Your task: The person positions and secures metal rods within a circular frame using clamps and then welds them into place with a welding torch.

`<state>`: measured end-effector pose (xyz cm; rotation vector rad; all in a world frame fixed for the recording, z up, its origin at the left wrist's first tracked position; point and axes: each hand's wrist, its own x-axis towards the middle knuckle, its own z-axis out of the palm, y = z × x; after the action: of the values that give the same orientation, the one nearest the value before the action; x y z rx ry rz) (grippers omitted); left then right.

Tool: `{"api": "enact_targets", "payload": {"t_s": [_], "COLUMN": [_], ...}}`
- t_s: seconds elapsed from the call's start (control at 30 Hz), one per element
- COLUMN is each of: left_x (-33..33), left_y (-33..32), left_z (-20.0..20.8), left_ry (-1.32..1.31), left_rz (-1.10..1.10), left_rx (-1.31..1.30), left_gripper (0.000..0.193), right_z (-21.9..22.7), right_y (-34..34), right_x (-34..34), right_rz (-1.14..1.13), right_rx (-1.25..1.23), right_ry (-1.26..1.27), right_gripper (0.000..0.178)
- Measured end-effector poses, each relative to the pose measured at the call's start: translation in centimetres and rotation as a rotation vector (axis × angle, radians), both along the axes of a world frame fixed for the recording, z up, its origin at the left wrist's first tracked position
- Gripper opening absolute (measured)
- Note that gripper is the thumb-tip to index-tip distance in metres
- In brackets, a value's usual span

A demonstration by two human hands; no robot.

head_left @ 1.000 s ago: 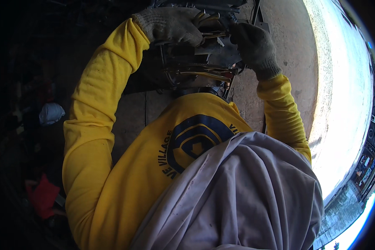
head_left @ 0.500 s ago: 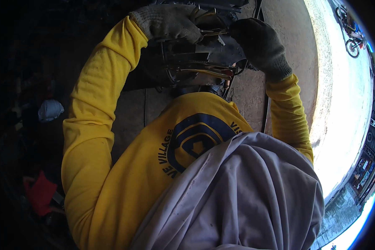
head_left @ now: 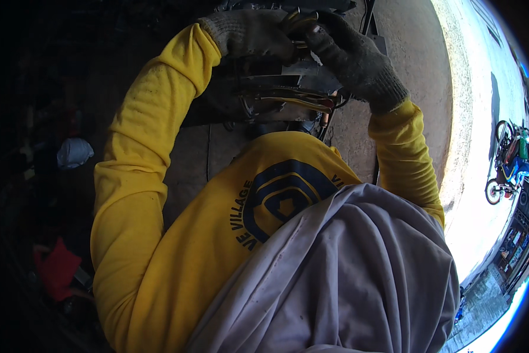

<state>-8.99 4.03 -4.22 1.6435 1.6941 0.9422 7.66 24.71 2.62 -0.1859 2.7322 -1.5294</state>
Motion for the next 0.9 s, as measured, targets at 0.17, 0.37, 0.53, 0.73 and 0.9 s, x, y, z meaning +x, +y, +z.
{"api": "enact_targets", "payload": {"t_s": [0.17,0.37,0.53,0.73,0.9], "left_x": [1.5,1.5,3.2,4.8,3.4], "left_y": [1.7,3.4,3.5,3.4,1.3], "left_z": [0.3,0.4,3.6,7.5,5.3], "left_ry": [0.710,0.423,0.340,0.014,-0.190], "left_rz": [-0.113,-0.021,0.109,0.256,0.365], "left_rx": [-0.163,-0.265,-0.308,-0.466,-0.299], "left_gripper": [0.039,0.037,0.040,0.041,0.042], "right_z": [0.4,-3.0,-1.7,-3.4,-4.5], "right_y": [-0.6,0.7,0.5,4.5,3.5], "right_x": [-0.8,-2.1,-1.6,0.0,0.8], "right_rz": [-0.086,0.066,0.045,-0.020,0.165], "right_rx": [0.194,0.474,0.270,-0.449,-0.156], "right_ry": [-0.094,0.216,0.126,-0.342,0.154], "right_gripper": [0.068,0.035,0.034,0.033,0.026]}}
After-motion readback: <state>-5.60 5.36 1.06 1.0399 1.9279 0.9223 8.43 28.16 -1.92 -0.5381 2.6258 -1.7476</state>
